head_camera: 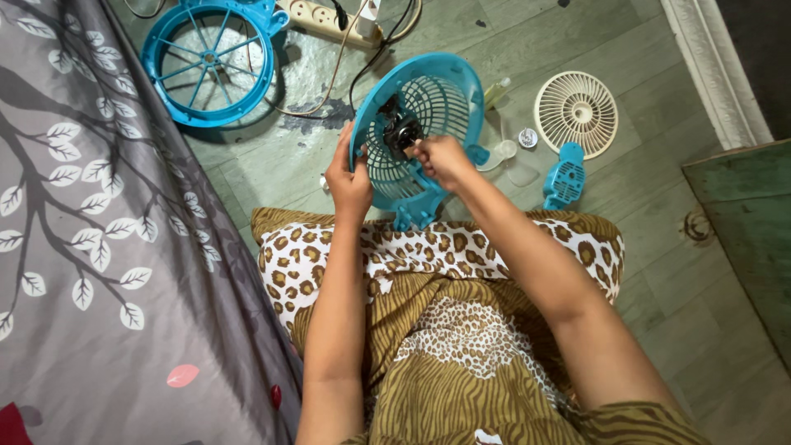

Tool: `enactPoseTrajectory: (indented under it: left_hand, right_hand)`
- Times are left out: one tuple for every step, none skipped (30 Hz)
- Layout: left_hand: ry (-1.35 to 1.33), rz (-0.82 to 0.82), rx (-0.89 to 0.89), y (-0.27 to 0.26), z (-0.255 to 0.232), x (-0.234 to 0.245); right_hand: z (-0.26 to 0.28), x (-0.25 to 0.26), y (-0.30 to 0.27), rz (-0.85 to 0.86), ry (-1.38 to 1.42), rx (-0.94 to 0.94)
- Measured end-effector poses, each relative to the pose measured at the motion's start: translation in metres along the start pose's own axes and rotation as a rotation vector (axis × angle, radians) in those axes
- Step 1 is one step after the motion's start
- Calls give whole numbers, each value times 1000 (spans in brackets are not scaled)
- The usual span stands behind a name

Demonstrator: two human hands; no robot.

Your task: The person disassembles a small blue fan, applies oil to the motor, and reassembles the fan. They use a screwdriver to remove screws and a small bottle to apply oil to the motor.

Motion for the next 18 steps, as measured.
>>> enactPoseTrajectory:
  left_hand:
    - [3, 2, -3, 1, -1, -1]
    - [7, 5, -4, 0, -2, -1]
    - [12, 8, -6, 0, -2, -1]
    - [4, 6, -6, 0, -2, -1]
    - [-4, 3, -7, -1, -2, -1]
    - [-12, 1, -7, -1, -2, -2]
    - [7, 1, -7, -1, -3, -1]
    - [26, 2, -8, 0, -4, -1]
    - [45, 4, -8, 0, -5, -1]
    - [37, 5, -9, 0, -5, -1]
    - [28, 7, -10, 0, -6, -1]
    - [20, 8, -10, -1, -6, -1]
    - [18, 8, -9, -2, -6, -1]
    - [17, 8, -9, -1, -6, -1]
    - [15, 9, -8, -1, -6, -2]
    - [14, 8, -5, -2, -6, -2]
    - [14, 8, -2, -2, -6, -2]
    - [13, 7, 1, -2, -6, -2]
  right_hand:
    - [-3, -3, -1, 31, 119, -38]
    - [-2, -7, -4, 63, 239, -76]
    - [15, -2, -10, 8, 19, -5]
    - [34, 3, -21, -48, -202, 67]
    - [56, 5, -32, -105, -424, 138]
    - [83, 1, -43, -135, -603, 297]
    - [108, -5, -55, -163, -782, 458]
    - [128, -14, -69, -189, -960, 620]
    - [136, -14, -75, -184, -981, 648]
    - [142, -16, -79, -177, -1003, 679]
    - [144, -18, -81, -170, -1024, 709]
    - [138, -13, -75, -163, -946, 617]
    - [128, -8, -68, -157, -869, 527]
    - [116, -4, -59, -151, -790, 436]
    - [92, 3, -46, -123, -587, 252]
    - [65, 6, -34, -92, -382, 69]
    - [37, 6, -26, -58, -175, -111]
    - [27, 4, -20, -49, -113, -112]
Point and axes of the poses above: each hand's wrist, its own y-axis towards the middle knuckle, its own x-axis out of the back of the hand, z = x × y, the point moved 8 cm from there along y, towards the middle knuckle, and after that the axes turned 14 degrees about z, right-handed, at the moved point
